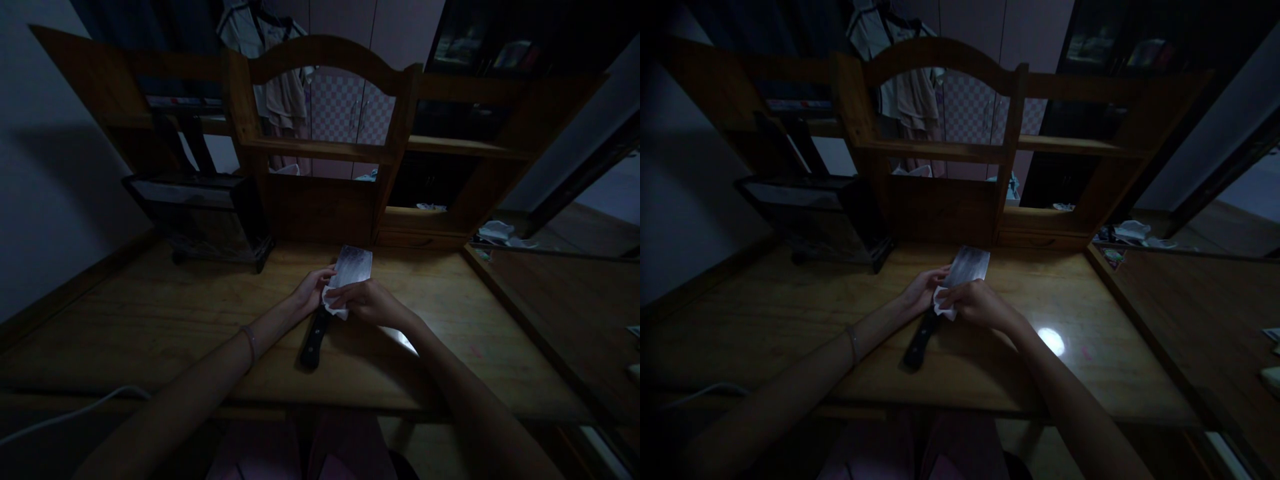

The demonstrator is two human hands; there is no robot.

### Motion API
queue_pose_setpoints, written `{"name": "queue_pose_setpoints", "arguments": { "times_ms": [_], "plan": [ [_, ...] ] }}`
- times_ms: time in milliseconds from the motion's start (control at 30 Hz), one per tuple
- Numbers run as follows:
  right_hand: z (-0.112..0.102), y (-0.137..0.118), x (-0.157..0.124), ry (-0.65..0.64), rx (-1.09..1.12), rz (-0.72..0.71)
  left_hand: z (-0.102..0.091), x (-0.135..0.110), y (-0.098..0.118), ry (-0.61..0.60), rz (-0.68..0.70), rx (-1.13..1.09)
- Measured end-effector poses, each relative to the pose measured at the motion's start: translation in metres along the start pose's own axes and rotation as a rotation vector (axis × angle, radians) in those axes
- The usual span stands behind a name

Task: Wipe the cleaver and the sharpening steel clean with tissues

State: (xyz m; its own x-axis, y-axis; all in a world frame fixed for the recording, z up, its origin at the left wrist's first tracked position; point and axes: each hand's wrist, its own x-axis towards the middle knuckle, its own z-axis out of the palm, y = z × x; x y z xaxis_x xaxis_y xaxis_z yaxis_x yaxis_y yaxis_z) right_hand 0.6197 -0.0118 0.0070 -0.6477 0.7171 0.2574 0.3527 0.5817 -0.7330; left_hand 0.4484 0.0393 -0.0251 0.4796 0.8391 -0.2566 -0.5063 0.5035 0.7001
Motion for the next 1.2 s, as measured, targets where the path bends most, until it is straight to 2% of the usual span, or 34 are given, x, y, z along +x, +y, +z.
{"name": "queue_pose_setpoints", "arguments": {
  "times_ms": [133,400,1200],
  "plan": [
    [-0.0006,-0.0029,0.001,-0.011,0.05,0.008,-0.001,0.0005,0.0001,-0.001,0.001,0.005],
    [-0.0015,-0.0057,0.0036,0.016,-0.031,-0.036,-0.005,0.0028,-0.0029,-0.076,0.028,0.004],
    [-0.0066,-0.0006,-0.0021,-0.07,-0.039,0.047,-0.0022,0.0004,-0.0009,-0.086,0.004,0.03]
  ]
}}
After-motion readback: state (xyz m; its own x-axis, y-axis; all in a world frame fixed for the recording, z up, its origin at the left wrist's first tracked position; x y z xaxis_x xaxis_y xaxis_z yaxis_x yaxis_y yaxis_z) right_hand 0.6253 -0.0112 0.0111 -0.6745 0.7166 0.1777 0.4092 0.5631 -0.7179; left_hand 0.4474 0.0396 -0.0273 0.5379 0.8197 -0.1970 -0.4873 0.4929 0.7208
